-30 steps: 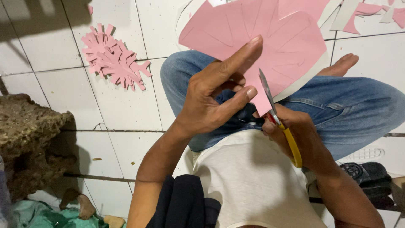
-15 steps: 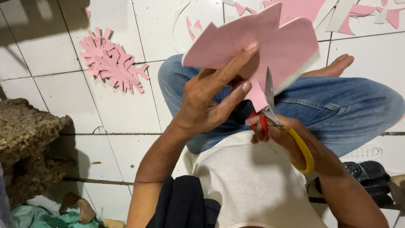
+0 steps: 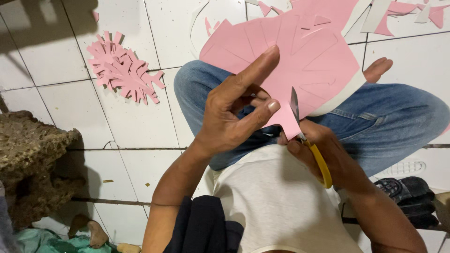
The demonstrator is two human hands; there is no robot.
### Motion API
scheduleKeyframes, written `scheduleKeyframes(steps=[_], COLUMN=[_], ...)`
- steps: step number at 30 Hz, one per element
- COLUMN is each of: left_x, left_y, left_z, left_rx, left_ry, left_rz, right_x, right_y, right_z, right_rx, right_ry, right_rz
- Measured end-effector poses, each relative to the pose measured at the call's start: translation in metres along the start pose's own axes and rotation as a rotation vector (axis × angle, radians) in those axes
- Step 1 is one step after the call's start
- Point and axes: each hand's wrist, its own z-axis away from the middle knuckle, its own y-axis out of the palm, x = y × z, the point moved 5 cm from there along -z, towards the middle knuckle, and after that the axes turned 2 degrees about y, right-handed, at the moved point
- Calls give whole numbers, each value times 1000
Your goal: The person sits on the floor cutting pink foam sheets with scissors, following drawn lines to cut out branching flower-like shapes. They rotate each sheet while cutting, set finished cutouts on the floor beside them, and pick up a new marked foam sheet to continue cutting.
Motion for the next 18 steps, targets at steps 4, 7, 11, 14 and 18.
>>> scheduleKeyframes(steps=[4, 7, 11, 14, 18], left_x=[1, 0, -12, -20, -22], left_y=[2, 4, -10, -30, -35], left_z=[4, 1, -7, -13, -15], left_rx=[-25, -25, -114, -182, -155], left_ry=[28, 50, 98, 102, 65], left_rz=[-93, -145, -156, -153, -135], right_x=[4, -3, 0, 2, 4], right_y=[-3, -2, -1, -3, -4], right_z=[-1, -4, -2, 1, -6], right_rx=[-70, -82, -67, -26, 6], right_ry=[-64, 61, 63, 100, 1], right_rz=[137, 190, 119, 116, 153])
